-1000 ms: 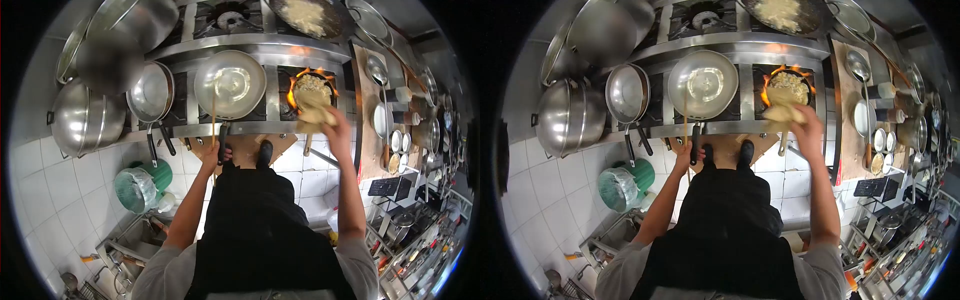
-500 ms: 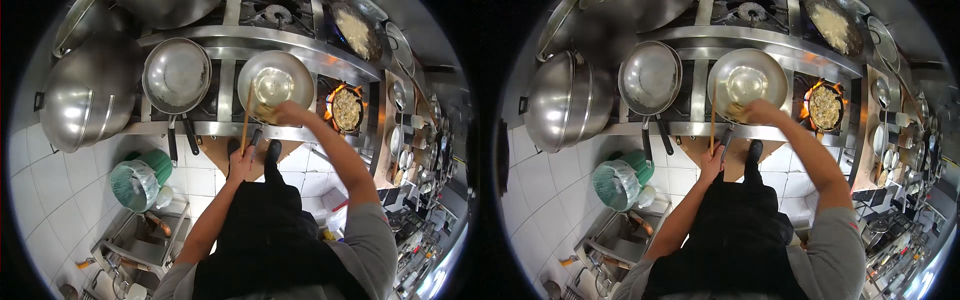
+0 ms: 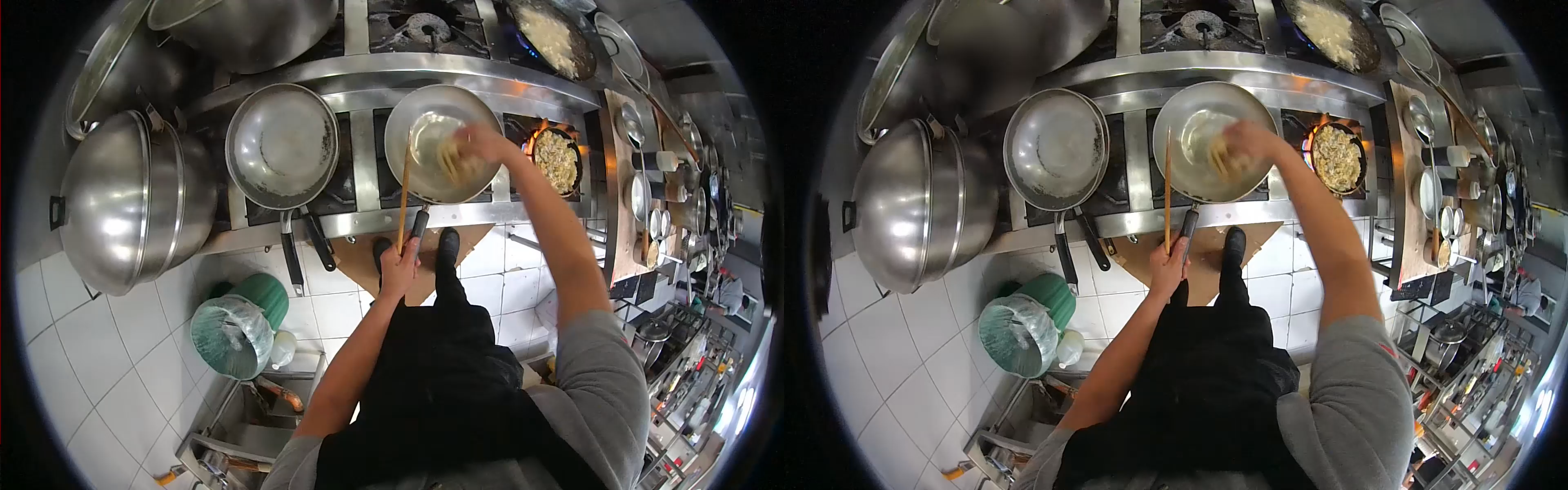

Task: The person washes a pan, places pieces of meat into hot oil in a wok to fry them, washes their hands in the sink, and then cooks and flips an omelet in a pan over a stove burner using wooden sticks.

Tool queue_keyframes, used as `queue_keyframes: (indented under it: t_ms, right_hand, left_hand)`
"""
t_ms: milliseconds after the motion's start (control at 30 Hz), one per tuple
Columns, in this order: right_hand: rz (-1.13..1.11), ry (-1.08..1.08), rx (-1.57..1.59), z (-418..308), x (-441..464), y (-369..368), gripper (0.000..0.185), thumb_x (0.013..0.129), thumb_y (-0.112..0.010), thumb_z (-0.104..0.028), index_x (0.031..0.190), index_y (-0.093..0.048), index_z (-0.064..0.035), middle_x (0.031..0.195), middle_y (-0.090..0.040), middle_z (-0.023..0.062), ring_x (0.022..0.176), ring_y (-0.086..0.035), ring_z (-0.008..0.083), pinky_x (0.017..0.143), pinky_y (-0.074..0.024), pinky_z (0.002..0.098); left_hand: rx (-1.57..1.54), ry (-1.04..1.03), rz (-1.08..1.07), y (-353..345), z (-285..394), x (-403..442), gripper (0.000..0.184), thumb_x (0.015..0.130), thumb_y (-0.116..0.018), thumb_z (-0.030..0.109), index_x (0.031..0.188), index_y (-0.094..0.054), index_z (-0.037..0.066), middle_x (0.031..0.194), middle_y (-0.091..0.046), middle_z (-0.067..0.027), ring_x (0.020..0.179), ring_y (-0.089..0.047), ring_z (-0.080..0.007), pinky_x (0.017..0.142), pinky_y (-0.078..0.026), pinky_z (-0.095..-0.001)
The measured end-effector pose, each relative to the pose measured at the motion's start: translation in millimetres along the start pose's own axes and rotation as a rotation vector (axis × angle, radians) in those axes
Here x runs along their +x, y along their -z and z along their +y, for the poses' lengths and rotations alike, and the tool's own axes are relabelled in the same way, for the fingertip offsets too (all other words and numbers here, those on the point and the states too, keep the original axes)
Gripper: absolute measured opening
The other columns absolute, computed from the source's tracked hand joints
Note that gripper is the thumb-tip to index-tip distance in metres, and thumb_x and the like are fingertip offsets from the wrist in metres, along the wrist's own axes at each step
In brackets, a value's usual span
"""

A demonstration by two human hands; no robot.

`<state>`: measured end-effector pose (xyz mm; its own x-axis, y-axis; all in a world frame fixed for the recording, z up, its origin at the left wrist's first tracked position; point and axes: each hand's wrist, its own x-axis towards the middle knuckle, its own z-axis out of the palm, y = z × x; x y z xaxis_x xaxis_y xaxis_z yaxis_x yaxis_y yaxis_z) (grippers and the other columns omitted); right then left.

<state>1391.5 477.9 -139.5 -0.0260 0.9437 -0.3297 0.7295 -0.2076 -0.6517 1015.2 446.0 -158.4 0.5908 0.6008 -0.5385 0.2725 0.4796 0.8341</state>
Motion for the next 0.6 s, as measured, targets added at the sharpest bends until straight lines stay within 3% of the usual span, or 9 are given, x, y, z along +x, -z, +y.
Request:
queue_keyframes:
  t_ms: [67, 133, 200, 267, 333, 367, 400, 500, 600]
  right_hand:
    - [0.711, -0.327, 0.263, -5.7, 28.0, -27.9, 0.045, 0.078, -0.071, -0.018, 0.120, -0.068, -0.0037, 0.118, -0.067, 0.0187, 0.110, -0.064, 0.0317, 0.097, -0.0497, 0.0420]
    - [0.731, -0.191, 0.071, 0.1, 61.0, -91.2, 0.049, 0.077, -0.070, -0.015, 0.127, -0.066, -0.0107, 0.121, -0.065, 0.0212, 0.116, -0.061, 0.0372, 0.101, -0.0484, 0.0445]
    - [0.334, -0.046, 0.043, -53.3, 37.3, -102.9, 0.040, 0.078, -0.070, -0.020, 0.116, -0.071, -0.0088, 0.111, -0.068, 0.0198, 0.110, -0.062, 0.0370, 0.097, -0.0496, 0.0443]
    - [-0.234, -0.072, 0.221, -32.8, -4.2, -75.5, 0.035, 0.081, -0.067, -0.024, 0.112, -0.072, -0.0064, 0.098, -0.069, 0.0170, 0.095, -0.065, 0.0331, 0.091, -0.0517, 0.0441]
    - [-0.799, -0.136, -0.121, -48.9, -50.1, 1.6, 0.038, 0.081, -0.064, -0.023, 0.112, -0.071, -0.0032, 0.089, -0.070, 0.0115, 0.078, -0.068, 0.0220, 0.072, -0.0562, 0.0380]
    - [-0.638, -0.197, 0.032, -26.0, -77.2, 15.5, 0.038, 0.078, -0.065, -0.024, 0.111, -0.071, -0.0041, 0.089, -0.070, 0.0103, 0.081, -0.068, 0.0220, 0.072, -0.0573, 0.0379]
    - [-0.577, -0.296, -0.067, -32.3, -94.4, 38.8, 0.039, 0.076, -0.065, -0.022, 0.111, -0.072, -0.0073, 0.094, -0.072, 0.0122, 0.083, -0.070, 0.0240, 0.072, -0.0585, 0.0382]
    - [0.154, -0.039, -0.249, -21.4, -111.9, 47.8, 0.036, 0.076, -0.064, -0.018, 0.110, -0.073, -0.0086, 0.102, -0.072, 0.0153, 0.088, -0.071, 0.0266, 0.073, -0.0590, 0.0399]
    - [0.470, -0.241, -0.458, -26.4, -69.5, 5.5, 0.027, 0.084, -0.062, -0.018, 0.106, -0.072, -0.0058, 0.108, -0.070, 0.0208, 0.094, -0.071, 0.0318, 0.079, -0.0570, 0.0466]
  left_hand:
    - [0.013, -0.001, -0.025, 1.2, 0.0, 3.2, 0.041, 0.103, -0.061, 0.031, 0.131, -0.062, 0.002, 0.062, -0.056, -0.0011, 0.043, -0.048, -0.0065, 0.039, -0.039, -0.0236]
    - [0.031, 0.003, -0.014, 4.1, 1.0, 3.7, 0.041, 0.102, -0.061, 0.032, 0.130, -0.063, 0.001, 0.062, -0.056, -0.0014, 0.043, -0.049, -0.0070, 0.039, -0.039, -0.0241]
    - [0.039, 0.013, 0.014, 2.4, 2.3, 3.4, 0.040, 0.101, -0.063, 0.031, 0.127, -0.065, 0.001, 0.061, -0.056, -0.0014, 0.043, -0.049, -0.0072, 0.039, -0.039, -0.0249]
    - [0.037, 0.045, 0.002, -1.5, 4.7, -2.1, 0.039, 0.102, -0.062, 0.032, 0.125, -0.066, 0.001, 0.061, -0.056, -0.0017, 0.043, -0.049, -0.0075, 0.039, -0.039, -0.0246]
    - [0.046, 0.023, 0.021, -2.9, 14.6, -4.1, 0.038, 0.102, -0.061, 0.033, 0.124, -0.065, 0.002, 0.062, -0.057, -0.0020, 0.043, -0.050, -0.0080, 0.039, -0.039, -0.0245]
    - [0.045, 0.024, 0.009, -0.4, 14.3, -0.6, 0.038, 0.103, -0.060, 0.033, 0.124, -0.065, 0.002, 0.062, -0.057, -0.0020, 0.043, -0.050, -0.0082, 0.039, -0.039, -0.0246]
    - [0.042, 0.033, -0.007, 4.6, 7.9, 3.1, 0.038, 0.103, -0.060, 0.034, 0.124, -0.064, 0.002, 0.062, -0.057, -0.0020, 0.043, -0.050, -0.0083, 0.039, -0.039, -0.0246]
    - [0.095, 0.041, -0.047, 9.9, 8.0, 6.2, 0.037, 0.104, -0.057, 0.035, 0.121, -0.064, 0.003, 0.063, -0.057, -0.0020, 0.042, -0.051, -0.0089, 0.038, -0.040, -0.0250]
    - [0.200, -0.041, -0.089, 14.5, 1.0, 13.6, 0.031, 0.104, -0.057, 0.036, 0.106, -0.064, 0.005, 0.062, -0.057, -0.0019, 0.042, -0.050, -0.0099, 0.037, -0.040, -0.0258]
